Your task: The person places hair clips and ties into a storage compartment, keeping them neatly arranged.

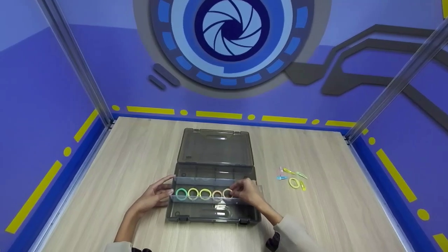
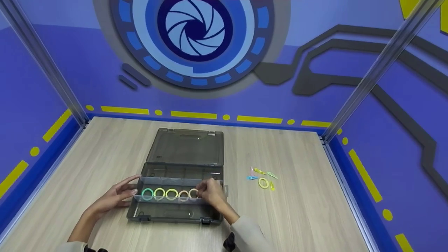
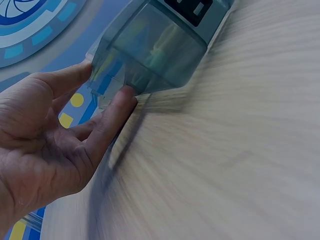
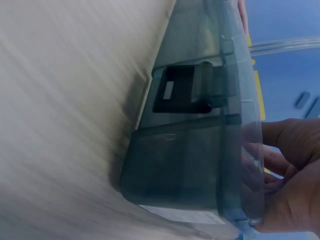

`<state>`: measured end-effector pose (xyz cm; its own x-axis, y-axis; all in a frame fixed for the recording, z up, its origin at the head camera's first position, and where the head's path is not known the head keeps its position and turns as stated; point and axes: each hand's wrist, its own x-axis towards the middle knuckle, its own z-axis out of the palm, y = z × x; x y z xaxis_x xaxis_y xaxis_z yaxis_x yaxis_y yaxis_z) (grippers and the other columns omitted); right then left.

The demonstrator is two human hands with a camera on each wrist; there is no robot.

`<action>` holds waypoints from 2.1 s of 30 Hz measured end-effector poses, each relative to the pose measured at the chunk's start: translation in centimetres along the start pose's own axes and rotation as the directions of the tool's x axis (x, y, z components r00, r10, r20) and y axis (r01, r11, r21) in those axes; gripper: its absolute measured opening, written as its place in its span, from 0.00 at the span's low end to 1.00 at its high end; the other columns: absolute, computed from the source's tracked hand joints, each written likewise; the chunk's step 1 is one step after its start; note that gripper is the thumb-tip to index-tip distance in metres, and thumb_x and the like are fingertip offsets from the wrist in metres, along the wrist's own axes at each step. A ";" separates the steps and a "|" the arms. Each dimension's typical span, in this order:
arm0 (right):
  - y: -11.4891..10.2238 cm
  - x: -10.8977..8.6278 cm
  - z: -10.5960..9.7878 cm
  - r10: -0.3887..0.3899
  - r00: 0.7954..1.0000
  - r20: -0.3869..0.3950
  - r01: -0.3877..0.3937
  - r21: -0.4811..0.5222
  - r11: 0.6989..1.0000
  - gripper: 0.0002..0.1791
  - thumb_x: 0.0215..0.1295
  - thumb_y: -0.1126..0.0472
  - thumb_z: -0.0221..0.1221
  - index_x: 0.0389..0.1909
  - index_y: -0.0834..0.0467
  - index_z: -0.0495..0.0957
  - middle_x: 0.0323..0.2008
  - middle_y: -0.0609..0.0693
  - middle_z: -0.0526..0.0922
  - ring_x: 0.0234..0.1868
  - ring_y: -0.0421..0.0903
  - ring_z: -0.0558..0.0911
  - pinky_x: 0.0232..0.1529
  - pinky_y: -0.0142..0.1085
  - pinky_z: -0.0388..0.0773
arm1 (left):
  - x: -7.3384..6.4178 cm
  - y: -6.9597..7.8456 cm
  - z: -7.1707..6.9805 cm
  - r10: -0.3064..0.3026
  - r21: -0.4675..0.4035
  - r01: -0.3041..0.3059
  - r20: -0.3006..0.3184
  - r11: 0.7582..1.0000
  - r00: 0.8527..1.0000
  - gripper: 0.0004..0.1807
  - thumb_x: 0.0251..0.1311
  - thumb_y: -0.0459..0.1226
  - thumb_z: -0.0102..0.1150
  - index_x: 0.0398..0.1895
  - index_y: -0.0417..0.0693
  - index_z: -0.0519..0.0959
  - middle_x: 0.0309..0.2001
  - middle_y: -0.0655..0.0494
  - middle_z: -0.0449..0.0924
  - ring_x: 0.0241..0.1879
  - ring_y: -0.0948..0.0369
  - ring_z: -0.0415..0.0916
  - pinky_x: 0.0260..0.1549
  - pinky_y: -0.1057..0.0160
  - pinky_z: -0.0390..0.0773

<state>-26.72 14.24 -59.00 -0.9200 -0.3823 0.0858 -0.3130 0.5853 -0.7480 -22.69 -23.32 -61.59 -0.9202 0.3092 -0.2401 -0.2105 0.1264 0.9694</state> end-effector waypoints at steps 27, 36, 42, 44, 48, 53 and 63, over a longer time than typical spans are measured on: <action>0.0 -0.9 -2.6 -0.007 0.999 -0.039 0.013 0.152 0.988 0.09 0.67 0.68 0.64 0.43 0.71 0.84 0.34 0.61 0.88 0.28 0.41 0.83 0.27 0.29 0.81 | 0.2 0.0 0.0 -0.005 0.016 0.005 -0.013 1.000 1.000 0.36 0.75 0.44 0.57 0.81 0.53 0.56 0.68 0.33 0.66 0.56 0.54 0.78 0.54 0.50 0.83; 1.9 -1.5 -5.3 0.055 0.988 -0.148 -0.021 0.222 0.975 0.11 0.67 0.69 0.64 0.48 0.70 0.83 0.37 0.67 0.86 0.28 0.53 0.87 0.28 0.43 0.86 | 0.1 0.2 0.0 -0.009 -0.002 0.009 -0.008 1.000 1.000 0.36 0.75 0.43 0.56 0.82 0.52 0.55 0.69 0.32 0.64 0.58 0.53 0.77 0.55 0.47 0.82; 3.9 -2.8 -8.0 0.155 0.966 -0.209 -0.101 0.248 0.963 0.11 0.67 0.70 0.64 0.48 0.70 0.83 0.38 0.71 0.85 0.29 0.56 0.88 0.30 0.44 0.87 | 0.3 0.1 0.3 -0.045 0.006 0.045 -0.026 0.999 0.999 0.36 0.74 0.45 0.57 0.81 0.54 0.56 0.69 0.33 0.64 0.60 0.49 0.78 0.57 0.43 0.81; 4.6 -3.2 -8.9 0.188 0.955 -0.228 -0.128 0.257 0.958 0.12 0.67 0.69 0.64 0.48 0.70 0.83 0.39 0.71 0.85 0.30 0.57 0.89 0.29 0.41 0.87 | 0.2 0.0 0.2 -0.055 0.000 0.055 -0.032 0.999 0.998 0.36 0.74 0.45 0.57 0.81 0.55 0.57 0.69 0.33 0.65 0.60 0.49 0.78 0.57 0.43 0.81; 6.1 -4.0 -10.4 0.248 0.932 -0.263 -0.174 0.275 0.946 0.13 0.67 0.71 0.64 0.49 0.73 0.82 0.39 0.71 0.85 0.29 0.56 0.89 0.28 0.36 0.86 | 0.0 0.0 0.1 -0.047 -0.005 0.047 -0.033 0.999 0.998 0.36 0.74 0.44 0.57 0.81 0.54 0.56 0.69 0.33 0.66 0.60 0.50 0.78 0.56 0.43 0.81; 8.2 -5.3 -12.0 0.323 0.896 -0.305 -0.245 0.266 0.932 0.12 0.68 0.71 0.62 0.50 0.71 0.82 0.39 0.70 0.86 0.28 0.53 0.89 0.27 0.32 0.85 | 0.3 0.2 0.3 -0.042 0.001 0.042 -0.037 0.999 0.998 0.36 0.74 0.44 0.57 0.81 0.54 0.56 0.68 0.33 0.66 0.60 0.49 0.78 0.57 0.41 0.80; 11.6 -6.2 -13.2 0.424 0.832 -0.357 -0.377 0.197 0.905 0.12 0.69 0.66 0.63 0.49 0.69 0.84 0.37 0.64 0.88 0.26 0.49 0.88 0.24 0.31 0.83 | 0.3 0.3 0.2 -0.068 -0.004 0.068 -0.035 0.998 0.997 0.37 0.74 0.45 0.58 0.81 0.56 0.56 0.69 0.34 0.64 0.59 0.51 0.78 0.56 0.45 0.81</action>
<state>-27.72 32.87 -59.53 -0.9826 0.1853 -0.0113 0.1102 0.5328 -0.8391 -22.99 -23.03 -61.34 -0.9148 0.2663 -0.3037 -0.2741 0.1430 0.9510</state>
